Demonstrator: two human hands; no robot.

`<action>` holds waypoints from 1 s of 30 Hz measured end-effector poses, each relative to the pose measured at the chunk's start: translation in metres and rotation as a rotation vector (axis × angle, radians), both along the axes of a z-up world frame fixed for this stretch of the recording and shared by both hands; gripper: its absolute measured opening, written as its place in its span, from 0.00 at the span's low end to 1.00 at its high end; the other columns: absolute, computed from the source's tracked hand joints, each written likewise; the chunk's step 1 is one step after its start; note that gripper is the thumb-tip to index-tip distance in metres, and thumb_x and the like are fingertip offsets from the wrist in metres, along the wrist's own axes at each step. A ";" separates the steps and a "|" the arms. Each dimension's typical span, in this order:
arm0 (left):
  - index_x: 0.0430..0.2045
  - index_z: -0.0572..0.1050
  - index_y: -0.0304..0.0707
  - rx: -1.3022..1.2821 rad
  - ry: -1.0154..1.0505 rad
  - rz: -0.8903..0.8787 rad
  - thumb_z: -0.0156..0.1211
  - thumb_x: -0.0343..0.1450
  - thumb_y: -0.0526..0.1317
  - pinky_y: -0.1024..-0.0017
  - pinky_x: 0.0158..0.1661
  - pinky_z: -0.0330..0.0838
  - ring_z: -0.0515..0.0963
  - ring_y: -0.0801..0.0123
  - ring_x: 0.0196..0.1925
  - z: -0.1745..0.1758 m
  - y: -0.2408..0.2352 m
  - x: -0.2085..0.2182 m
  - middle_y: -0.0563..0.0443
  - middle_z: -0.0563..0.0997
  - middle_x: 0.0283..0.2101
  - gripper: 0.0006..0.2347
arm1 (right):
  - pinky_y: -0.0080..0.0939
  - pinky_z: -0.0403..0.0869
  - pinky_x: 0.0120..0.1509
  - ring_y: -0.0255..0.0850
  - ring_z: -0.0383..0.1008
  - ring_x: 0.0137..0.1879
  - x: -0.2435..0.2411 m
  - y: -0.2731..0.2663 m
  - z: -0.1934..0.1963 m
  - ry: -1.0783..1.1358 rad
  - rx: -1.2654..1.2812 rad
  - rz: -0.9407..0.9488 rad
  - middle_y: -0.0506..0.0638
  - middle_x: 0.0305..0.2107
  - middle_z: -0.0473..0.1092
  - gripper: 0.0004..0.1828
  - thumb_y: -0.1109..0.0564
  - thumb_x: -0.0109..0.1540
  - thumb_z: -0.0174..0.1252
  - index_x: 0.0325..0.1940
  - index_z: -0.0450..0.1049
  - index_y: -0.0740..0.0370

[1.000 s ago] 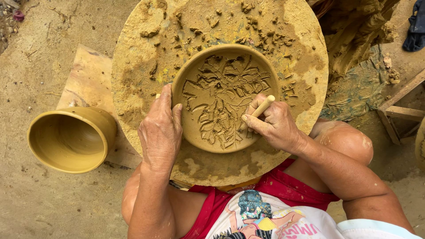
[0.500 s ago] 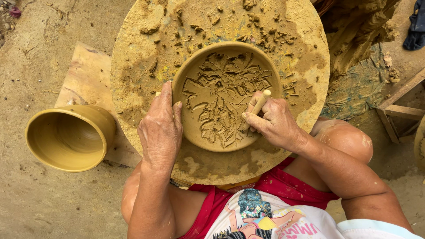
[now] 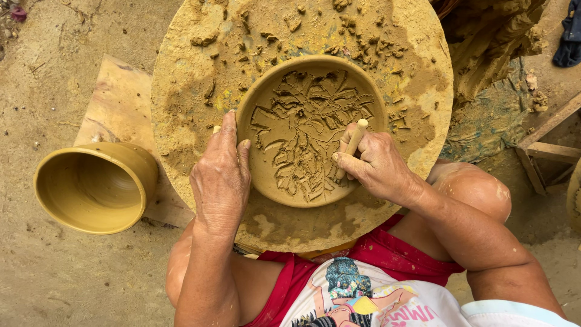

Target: The person carves decorative leaf patterns into the interior of a clay bowl using a wooden carving tool, frequently clearing away excess clay scraps by hand.

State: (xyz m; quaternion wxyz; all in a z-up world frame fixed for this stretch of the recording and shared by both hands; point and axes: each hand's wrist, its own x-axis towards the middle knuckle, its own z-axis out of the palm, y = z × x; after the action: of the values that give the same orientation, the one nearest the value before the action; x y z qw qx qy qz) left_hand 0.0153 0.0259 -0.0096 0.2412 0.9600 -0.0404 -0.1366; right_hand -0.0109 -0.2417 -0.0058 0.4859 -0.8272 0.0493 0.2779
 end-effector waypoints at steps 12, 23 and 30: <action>0.64 0.67 0.30 -0.058 -0.021 0.007 0.62 0.74 0.36 0.56 0.37 0.80 0.84 0.44 0.39 -0.001 0.002 -0.004 0.34 0.81 0.45 0.22 | 0.36 0.75 0.26 0.33 0.76 0.23 0.001 -0.004 -0.004 0.032 0.004 0.008 0.48 0.18 0.72 0.09 0.59 0.64 0.56 0.31 0.67 0.63; 0.70 0.59 0.37 -0.098 -0.033 0.041 0.64 0.74 0.41 0.55 0.38 0.80 0.84 0.45 0.42 0.005 0.001 0.000 0.34 0.80 0.49 0.29 | 0.49 0.77 0.37 0.52 0.76 0.41 -0.071 0.013 0.024 -1.081 0.049 0.525 0.62 0.39 0.71 0.12 0.60 0.61 0.64 0.42 0.74 0.73; 0.68 0.63 0.36 -0.021 -0.034 0.000 0.63 0.73 0.36 0.56 0.38 0.81 0.85 0.44 0.39 0.003 -0.005 0.001 0.33 0.81 0.50 0.26 | 0.44 0.78 0.37 0.53 0.77 0.42 -0.077 0.022 0.036 -0.966 -0.180 0.651 0.64 0.38 0.72 0.17 0.57 0.54 0.62 0.42 0.74 0.71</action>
State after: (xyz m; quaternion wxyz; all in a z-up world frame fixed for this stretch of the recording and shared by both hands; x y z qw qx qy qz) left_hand 0.0166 0.0208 -0.0064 0.2506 0.9596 -0.0458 -0.1197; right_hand -0.0876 -0.2195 0.0298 0.2711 -0.8705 -0.4107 -0.0011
